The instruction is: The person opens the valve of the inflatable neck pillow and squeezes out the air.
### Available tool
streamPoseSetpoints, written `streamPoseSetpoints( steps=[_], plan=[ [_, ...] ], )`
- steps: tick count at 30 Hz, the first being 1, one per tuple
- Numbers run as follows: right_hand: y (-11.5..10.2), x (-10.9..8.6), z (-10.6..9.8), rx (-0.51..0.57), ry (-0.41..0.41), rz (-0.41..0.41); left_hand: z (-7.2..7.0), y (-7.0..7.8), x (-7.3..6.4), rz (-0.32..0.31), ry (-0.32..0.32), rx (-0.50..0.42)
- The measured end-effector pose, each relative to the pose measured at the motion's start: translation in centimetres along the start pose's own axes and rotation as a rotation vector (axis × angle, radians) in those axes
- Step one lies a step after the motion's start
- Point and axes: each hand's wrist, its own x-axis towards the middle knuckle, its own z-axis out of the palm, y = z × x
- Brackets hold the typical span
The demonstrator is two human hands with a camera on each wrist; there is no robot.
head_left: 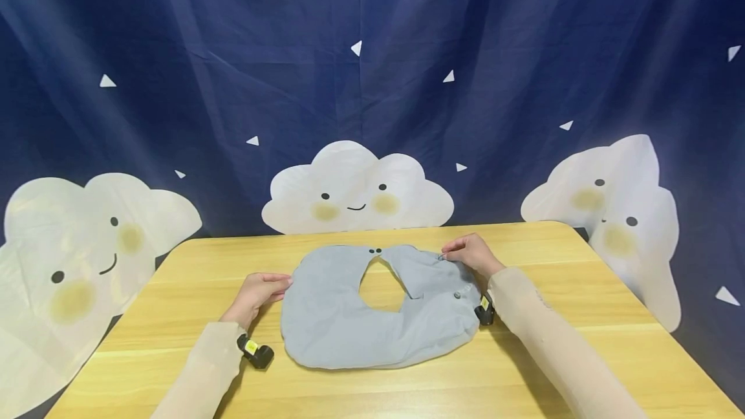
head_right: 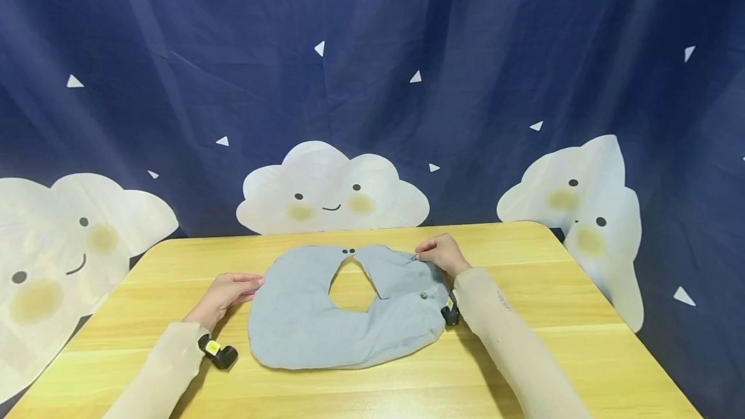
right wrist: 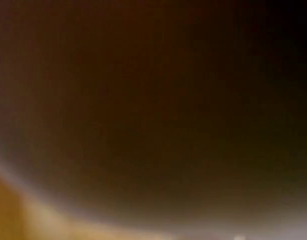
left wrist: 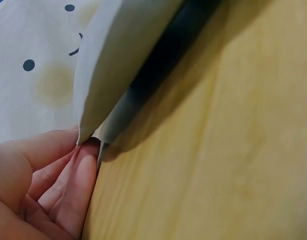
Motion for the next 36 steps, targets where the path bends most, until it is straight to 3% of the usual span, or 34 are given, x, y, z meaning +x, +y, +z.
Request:
streamPoseSetpoints(
  steps=[8,19,23,30,36],
  plan=[
    [0.2,0.0,0.4,-0.043,0.037,0.014,0.0,0.0,-0.2,0.009,-0.014,-0.012],
    [0.1,-0.4,0.2,-0.114,0.017,-0.056,-0.1,0.1,-0.3,0.033,-0.023,-0.008],
    [0.2,-0.7,-0.1,-0.049,0.082,-0.017,-0.2,0.1,-0.5,0.037,-0.031,-0.002],
    [0.9,-0.9,-0.3,0.194,0.186,0.130,-0.2,0.2,-0.5,0.032,-0.023,-0.014],
    [1.7,-1.0,-0.2,0.268,0.241,0.217,-0.1,0.0,-0.4,0.032,-0.010,-0.031]
  ],
)
